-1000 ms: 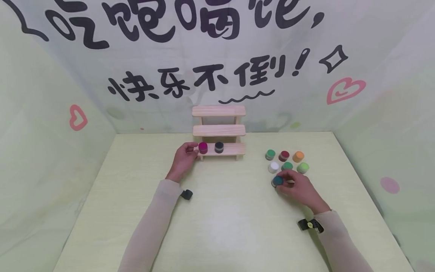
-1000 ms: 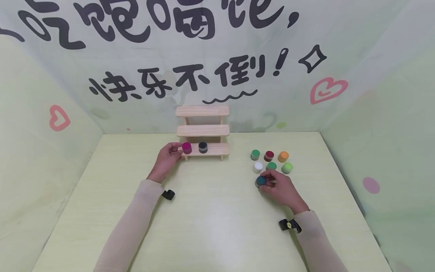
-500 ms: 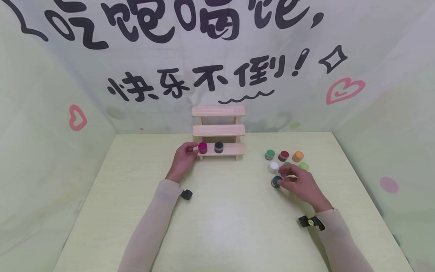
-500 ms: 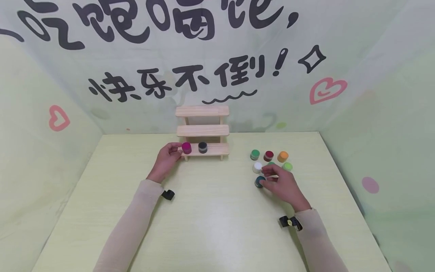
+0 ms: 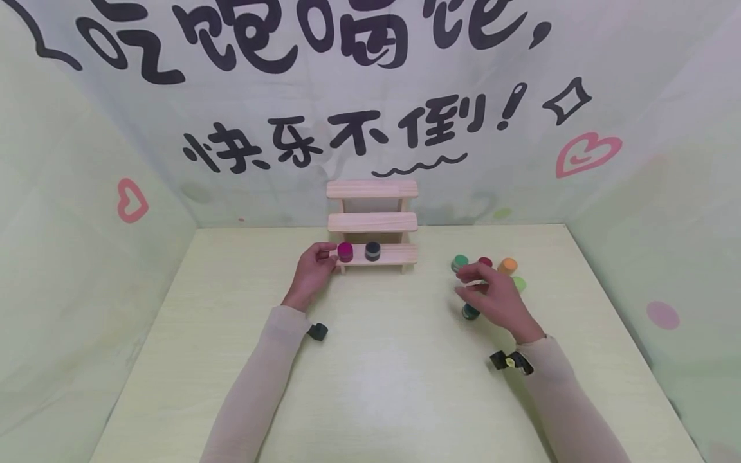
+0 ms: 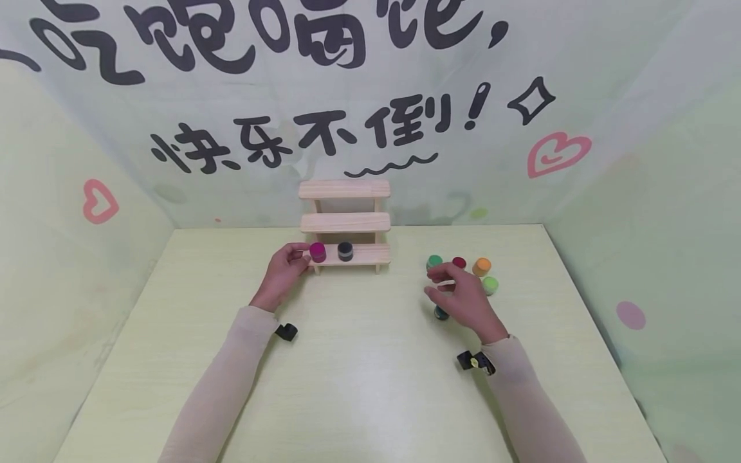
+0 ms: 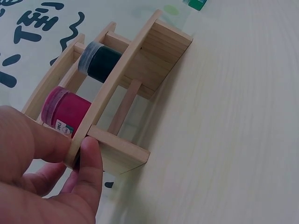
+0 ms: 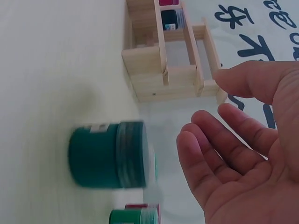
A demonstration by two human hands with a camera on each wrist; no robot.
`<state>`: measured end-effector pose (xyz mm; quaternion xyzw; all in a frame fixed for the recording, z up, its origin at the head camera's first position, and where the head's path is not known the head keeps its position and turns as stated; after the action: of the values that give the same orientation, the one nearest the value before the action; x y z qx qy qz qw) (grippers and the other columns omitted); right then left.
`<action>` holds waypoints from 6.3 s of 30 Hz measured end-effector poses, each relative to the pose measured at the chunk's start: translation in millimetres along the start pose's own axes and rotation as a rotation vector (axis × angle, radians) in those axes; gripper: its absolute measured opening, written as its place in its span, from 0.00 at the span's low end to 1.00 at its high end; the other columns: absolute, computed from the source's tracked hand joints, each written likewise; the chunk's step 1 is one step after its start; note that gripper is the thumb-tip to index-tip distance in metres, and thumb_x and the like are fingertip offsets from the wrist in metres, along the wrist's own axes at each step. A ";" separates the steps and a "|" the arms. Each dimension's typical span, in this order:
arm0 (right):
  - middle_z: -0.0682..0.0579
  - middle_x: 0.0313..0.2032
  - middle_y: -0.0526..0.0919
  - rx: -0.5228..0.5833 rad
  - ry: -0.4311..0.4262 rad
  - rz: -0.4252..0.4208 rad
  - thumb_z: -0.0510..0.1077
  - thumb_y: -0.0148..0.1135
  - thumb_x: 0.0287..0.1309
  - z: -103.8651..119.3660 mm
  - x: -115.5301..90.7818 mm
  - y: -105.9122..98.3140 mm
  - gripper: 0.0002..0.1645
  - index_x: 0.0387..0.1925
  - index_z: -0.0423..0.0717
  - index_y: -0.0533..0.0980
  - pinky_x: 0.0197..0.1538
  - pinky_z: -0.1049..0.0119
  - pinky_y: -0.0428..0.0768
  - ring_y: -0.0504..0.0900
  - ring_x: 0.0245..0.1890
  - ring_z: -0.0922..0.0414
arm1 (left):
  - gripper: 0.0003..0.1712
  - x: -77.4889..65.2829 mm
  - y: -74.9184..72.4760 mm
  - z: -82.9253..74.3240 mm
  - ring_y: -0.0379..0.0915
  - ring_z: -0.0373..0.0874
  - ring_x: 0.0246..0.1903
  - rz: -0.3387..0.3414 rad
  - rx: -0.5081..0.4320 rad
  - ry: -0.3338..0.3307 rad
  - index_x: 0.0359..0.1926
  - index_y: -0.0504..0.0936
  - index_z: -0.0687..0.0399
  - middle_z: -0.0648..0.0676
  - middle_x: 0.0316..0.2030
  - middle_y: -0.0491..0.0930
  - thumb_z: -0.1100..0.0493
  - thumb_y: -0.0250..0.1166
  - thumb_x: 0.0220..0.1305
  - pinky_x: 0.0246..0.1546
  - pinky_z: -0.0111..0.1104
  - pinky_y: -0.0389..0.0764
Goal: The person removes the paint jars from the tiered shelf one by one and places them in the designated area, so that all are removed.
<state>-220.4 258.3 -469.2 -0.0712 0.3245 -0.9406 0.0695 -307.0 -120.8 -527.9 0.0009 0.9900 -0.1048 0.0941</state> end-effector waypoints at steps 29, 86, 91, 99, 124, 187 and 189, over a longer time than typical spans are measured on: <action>0.45 0.48 0.86 0.133 -0.078 0.002 0.44 0.69 0.62 49.5 61.2 53.2 0.21 0.54 0.42 0.78 0.53 0.50 0.87 0.86 0.48 0.50 | 0.19 0.5 0.6 -0.7 0.79 0.50 0.49 -0.024 0.009 0.001 0.60 0.76 0.54 0.58 0.54 0.76 0.62 0.62 0.70 0.51 0.35 0.87; 0.50 0.48 0.86 0.074 -0.081 0.080 0.42 0.73 0.57 77.6 114.2 124.2 0.31 0.62 0.44 0.76 0.48 0.60 0.86 0.83 0.43 0.54 | 0.17 -2.8 3.3 -1.0 0.79 0.48 0.41 -0.021 0.058 0.006 0.60 0.75 0.53 0.57 0.51 0.76 0.60 0.59 0.73 0.43 0.34 0.86; 0.50 0.49 0.86 0.074 -0.085 0.081 0.41 0.73 0.57 77.2 114.5 124.3 0.31 0.62 0.43 0.76 0.48 0.60 0.86 0.83 0.43 0.54 | 0.17 -3.3 3.9 -2.2 0.79 0.47 0.41 -0.015 0.057 0.016 0.61 0.75 0.53 0.58 0.51 0.76 0.60 0.58 0.74 0.42 0.33 0.85; 0.49 0.50 0.85 0.085 -0.079 0.074 0.41 0.72 0.58 75.8 112.5 122.3 0.30 0.62 0.45 0.76 0.50 0.60 0.86 0.84 0.45 0.54 | 0.18 -2.9 3.5 -1.5 0.78 0.46 0.40 -0.011 0.050 0.015 0.62 0.75 0.53 0.58 0.50 0.76 0.61 0.58 0.73 0.41 0.31 0.85; 0.49 0.53 0.84 0.180 -0.134 0.036 0.41 0.72 0.58 80.7 95.1 99.6 0.27 0.59 0.46 0.78 0.54 0.58 0.87 0.85 0.49 0.52 | 0.17 -0.7 2.1 -1.6 0.79 0.49 0.47 -0.011 0.028 0.006 0.60 0.76 0.54 0.58 0.52 0.76 0.62 0.58 0.72 0.51 0.38 0.87; 0.43 0.55 0.82 0.044 -0.050 -0.142 0.39 0.68 0.63 -6.7 -17.0 -30.8 0.27 0.63 0.44 0.75 0.50 0.85 0.80 0.78 0.49 0.75 | 0.18 -4.7 1.8 1.3 0.74 0.49 0.58 -0.079 -0.006 0.037 0.60 0.79 0.50 0.57 0.61 0.74 0.59 0.62 0.70 0.57 0.37 0.84; 0.43 0.56 0.82 0.038 -0.048 -0.145 0.39 0.68 0.63 -10.8 -20.8 -32.7 0.27 0.63 0.44 0.75 0.51 0.85 0.80 0.78 0.50 0.72 | 0.19 -6.3 2.1 0.4 0.74 0.50 0.58 -0.075 0.000 0.039 0.61 0.79 0.50 0.57 0.61 0.74 0.60 0.62 0.70 0.57 0.37 0.84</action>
<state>-204.7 294.0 -459.1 -0.1156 0.2989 -0.9472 0.0101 -300.7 -118.7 -527.5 -0.0342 0.9910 -0.1083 0.0707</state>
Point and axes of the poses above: each hand's wrist, its own x-axis towards the middle knuckle, its own y-axis out of the palm, z = x × y, the point moved 8 cm from there along x, towards the middle knuckle
